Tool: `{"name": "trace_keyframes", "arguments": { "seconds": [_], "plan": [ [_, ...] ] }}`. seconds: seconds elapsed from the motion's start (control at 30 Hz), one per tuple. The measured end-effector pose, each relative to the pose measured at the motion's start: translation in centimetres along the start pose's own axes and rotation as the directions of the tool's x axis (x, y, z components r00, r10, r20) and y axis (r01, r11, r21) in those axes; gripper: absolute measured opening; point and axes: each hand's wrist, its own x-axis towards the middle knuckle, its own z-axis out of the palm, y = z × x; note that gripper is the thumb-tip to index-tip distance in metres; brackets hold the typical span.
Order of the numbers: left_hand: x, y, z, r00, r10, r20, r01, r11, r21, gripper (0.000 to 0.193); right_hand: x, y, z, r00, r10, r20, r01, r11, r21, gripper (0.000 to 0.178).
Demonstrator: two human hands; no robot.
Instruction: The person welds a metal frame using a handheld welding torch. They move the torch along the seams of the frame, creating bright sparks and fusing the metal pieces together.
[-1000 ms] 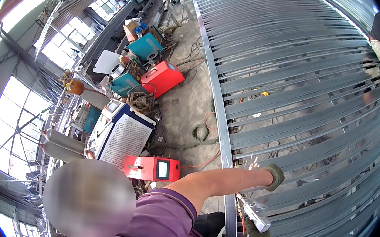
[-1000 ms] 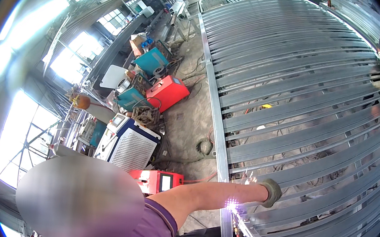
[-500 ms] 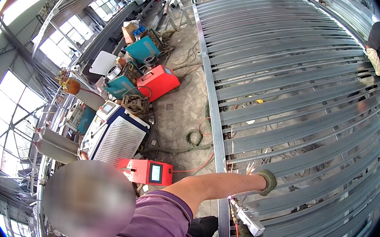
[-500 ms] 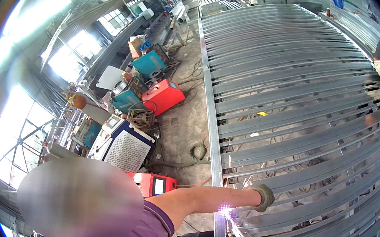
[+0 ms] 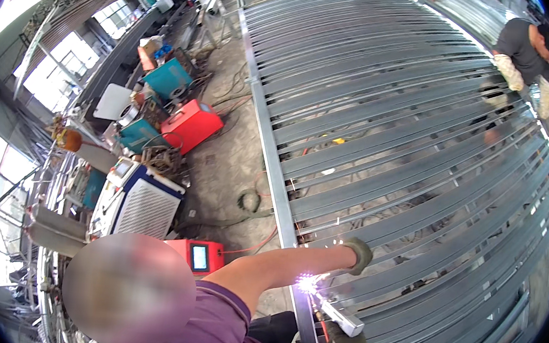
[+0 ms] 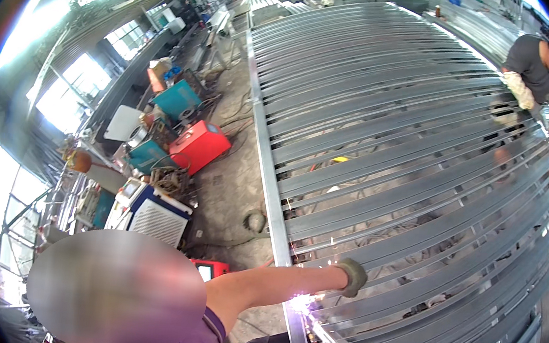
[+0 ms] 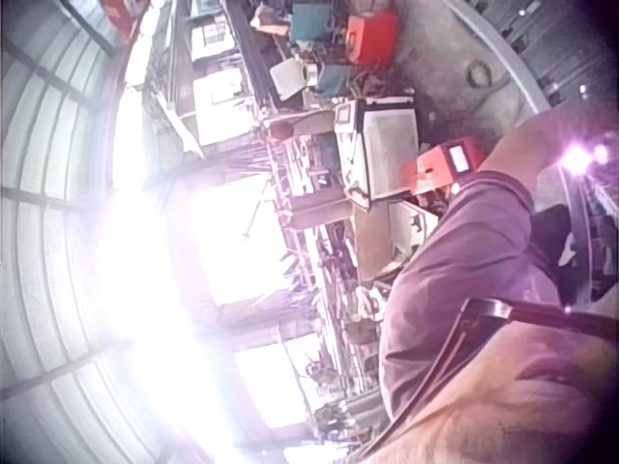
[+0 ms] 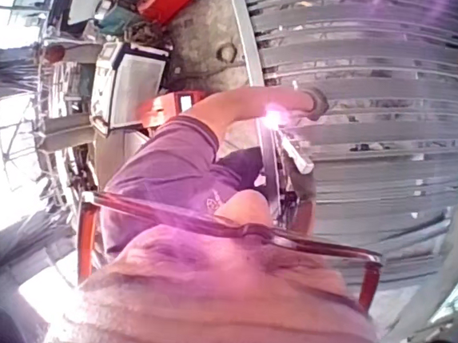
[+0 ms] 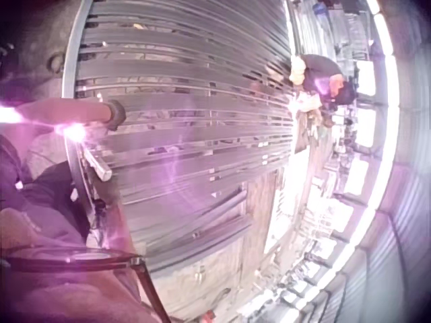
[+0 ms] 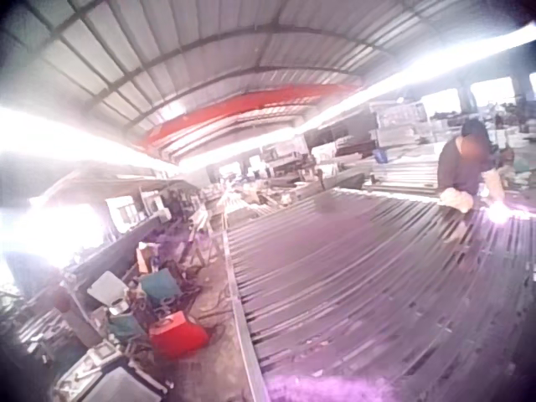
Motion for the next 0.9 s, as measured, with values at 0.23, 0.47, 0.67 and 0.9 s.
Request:
{"name": "trace_keyframes", "arguments": {
  "seconds": [0.23,0.47,0.67,0.9],
  "plan": [
    [2.1,-1.0,2.3,0.999,0.023,-0.046,-0.021,0.998,0.052,0.031,-0.8,-1.6,0.1,0.934,0.344,0.099,-0.354,0.928,0.115,0.039],
    [2.9,-2.3,1.9,0.997,0.075,0.010,-0.075,0.997,0.031,0.042,-5.2,-4.0,-0.3,0.961,0.192,-0.199,-0.177,0.980,0.090,0.031],
    [-2.4,-4.1,-1.5,0.987,-0.086,-0.133,0.043,0.953,-0.299,0.054,-10.1,-4.5,-0.3,0.891,0.293,-0.347,-0.243,0.953,0.180,0.024],
    [-14.6,-11.2,3.4,0.720,-0.540,-0.436,0.068,0.680,-0.730,0.039,-14.3,-3.9,2.7,0.796,0.433,-0.422,-0.327,0.896,0.302,0.031]
  ]
}}
